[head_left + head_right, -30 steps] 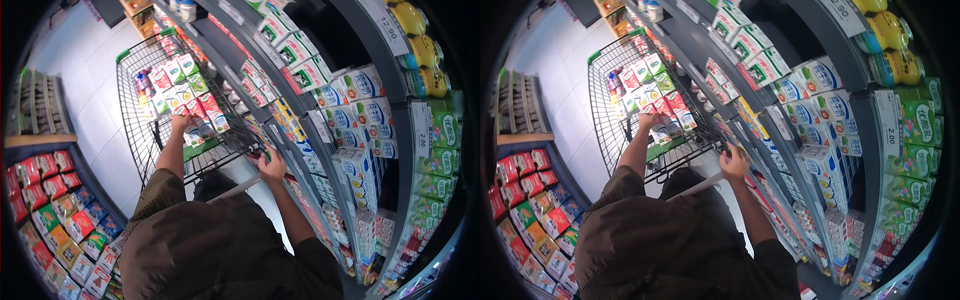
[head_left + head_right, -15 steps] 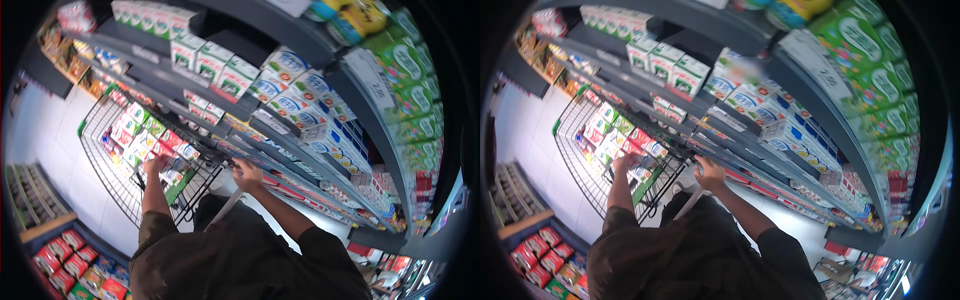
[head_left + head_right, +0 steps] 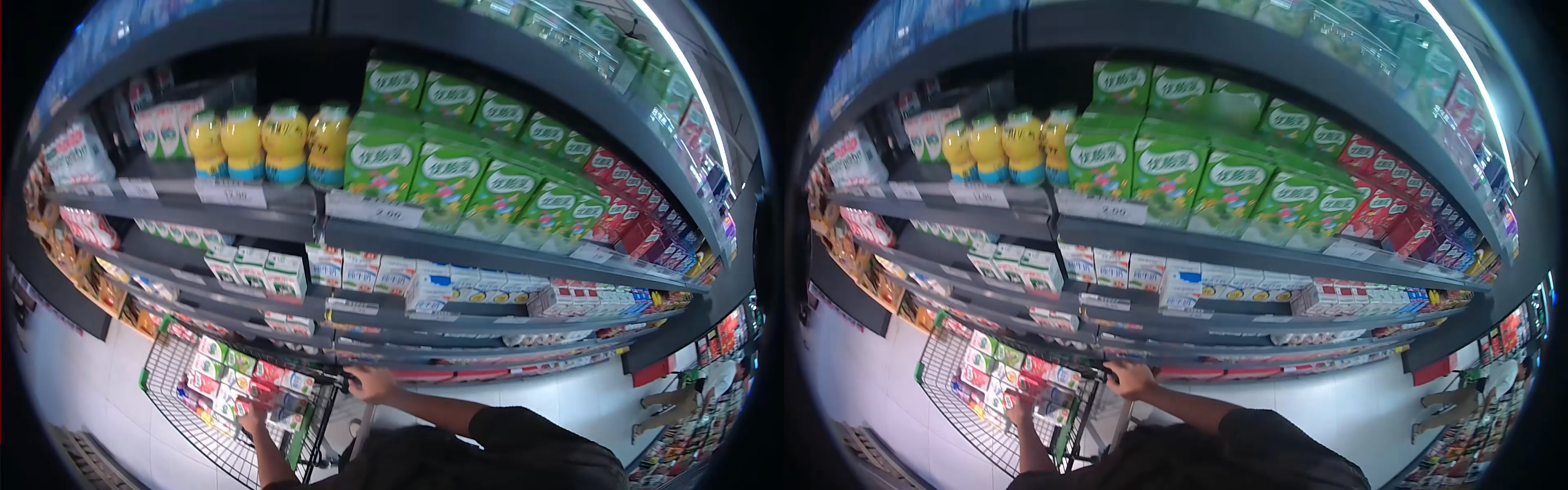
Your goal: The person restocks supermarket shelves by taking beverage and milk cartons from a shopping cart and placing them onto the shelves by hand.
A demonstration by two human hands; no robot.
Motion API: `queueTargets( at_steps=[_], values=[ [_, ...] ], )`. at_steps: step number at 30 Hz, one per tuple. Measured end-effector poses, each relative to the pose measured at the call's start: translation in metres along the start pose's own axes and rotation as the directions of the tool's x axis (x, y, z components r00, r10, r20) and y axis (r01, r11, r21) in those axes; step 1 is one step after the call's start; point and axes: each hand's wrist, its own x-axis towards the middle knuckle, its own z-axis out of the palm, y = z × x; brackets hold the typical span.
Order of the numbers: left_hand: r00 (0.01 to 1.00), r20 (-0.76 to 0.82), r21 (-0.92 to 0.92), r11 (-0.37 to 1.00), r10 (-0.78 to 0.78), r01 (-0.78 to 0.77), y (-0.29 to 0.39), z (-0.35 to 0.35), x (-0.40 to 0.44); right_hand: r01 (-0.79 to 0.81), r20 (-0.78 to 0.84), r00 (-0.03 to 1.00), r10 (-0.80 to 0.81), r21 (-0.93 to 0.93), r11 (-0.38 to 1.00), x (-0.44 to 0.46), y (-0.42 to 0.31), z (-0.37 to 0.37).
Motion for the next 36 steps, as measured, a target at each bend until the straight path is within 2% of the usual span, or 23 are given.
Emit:
queueTargets(
  at_steps=[2, 3, 4, 6, 8, 10, 12, 14, 15, 16, 18, 19, 22, 24, 25, 28, 29, 30, 32, 33, 36],
  values=[
    [0.998, 0.017, -0.280, 0.959, 0.053, -0.046, 0.023, -0.009, -0.029, -0.006, 0.000, 1.000, 0.006, -0.034, 0.999, 0.001, 0.004, 0.007],
    [0.991, 0.094, -0.535, 0.844, 0.094, -0.029, 0.029, -0.009, -0.037, 0.000, -0.002, 1.000, 0.000, -0.017, 1.000, 0.000, 0.001, 0.004],
    [0.974, 0.161, -0.743, 0.669, 0.158, 0.014, 0.032, -0.010, -0.045, 0.006, -0.003, 1.000, -0.006, 0.001, 1.000, -0.002, -0.001, -0.001],
    [0.964, 0.173, -0.810, 0.585, 0.200, 0.024, 0.043, -0.015, -0.065, 0.076, -0.061, 0.995, -0.075, 0.016, 0.997, -0.002, 0.004, -0.001],
    [0.992, 0.050, -0.593, 0.803, 0.112, -0.061, 0.034, -0.015, -0.062, 0.129, -0.117, 0.986, -0.122, 0.050, 0.990, -0.001, 0.008, 0.006],
    [0.981, 0.179, -0.640, 0.765, 0.069, 0.063, 0.045, -0.023, -0.081, 0.168, -0.174, 0.973, -0.151, 0.087, 0.982, 0.000, 0.012, 0.011],
    [0.990, 0.053, -0.622, 0.780, 0.128, -0.068, 0.060, -0.019, -0.101, 0.160, -0.146, 0.978, -0.151, 0.051, 0.986, -0.002, 0.008, 0.004],
    [0.987, 0.108, -0.522, 0.851, 0.123, -0.049, 0.114, -0.034, -0.152, 0.173, -0.133, 0.976, -0.171, 0.008, 0.985, -0.009, 0.007, -0.004],
    [0.973, 0.066, -0.400, 0.899, 0.222, -0.178, 0.137, -0.038, -0.174, 0.192, -0.140, 0.971, -0.192, -0.015, 0.981, -0.011, 0.005, -0.008],
    [0.938, 0.048, -0.372, 0.877, 0.344, -0.303, 0.130, -0.032, -0.165, 0.209, -0.147, 0.966, -0.213, -0.039, 0.977, -0.014, 0.004, -0.011],
    [0.893, 0.082, -0.493, 0.797, 0.443, -0.350, 0.205, -0.044, -0.247, 0.285, -0.233, 0.926, -0.298, -0.086, 0.955, -0.015, 0.006, -0.011],
    [0.871, 0.081, -0.453, 0.796, 0.485, -0.401, 0.215, -0.043, -0.256, 0.319, -0.272, 0.901, -0.338, -0.113, 0.941, -0.017, 0.007, -0.011],
    [0.777, 0.105, -0.376, 0.748, 0.621, -0.547, 0.252, -0.040, -0.300, 0.352, -0.185, 0.922, -0.340, 0.031, 0.936, -0.039, 0.002, -0.037],
    [0.684, 0.146, -0.383, 0.678, 0.715, -0.628, 0.291, -0.049, -0.364, 0.442, -0.294, 0.879, -0.376, 0.206, 0.873, -0.058, -0.004, -0.057],
    [0.693, 0.211, -0.345, 0.716, 0.689, -0.607, 0.290, -0.045, -0.369, 0.486, -0.350, 0.855, -0.383, 0.282, 0.827, -0.070, -0.008, -0.073],
    [0.535, 0.280, -0.344, 0.604, 0.797, -0.719, 0.299, -0.027, -0.402, 0.463, -0.366, 0.866, -0.340, 0.336, 0.820, -0.103, -0.017, -0.134],
    [0.491, 0.357, -0.518, 0.606, 0.794, -0.604, 0.310, -0.025, -0.428, 0.449, -0.385, 0.863, -0.328, 0.288, 0.846, -0.108, -0.013, -0.145],
    [0.459, 0.392, -0.558, 0.603, 0.797, -0.570, 0.316, -0.017, -0.446, 0.433, -0.414, 0.859, -0.302, 0.272, 0.859, -0.116, -0.010, -0.162],
    [0.398, 0.453, -0.631, 0.602, 0.798, -0.489, 0.319, -0.002, -0.475, 0.397, -0.460, 0.850, -0.255, 0.241, 0.886, -0.138, -0.002, -0.196],
    [0.414, 0.465, -0.642, 0.620, 0.782, -0.451, 0.318, 0.004, -0.491, 0.386, -0.471, 0.847, -0.246, 0.229, 0.894, -0.146, 0.005, -0.207],
    [0.356, 0.559, -0.661, 0.661, 0.749, -0.355, 0.330, 0.011, -0.535, 0.402, -0.495, 0.839, -0.226, 0.285, 0.870, -0.170, 0.028, -0.229]
  ],
)
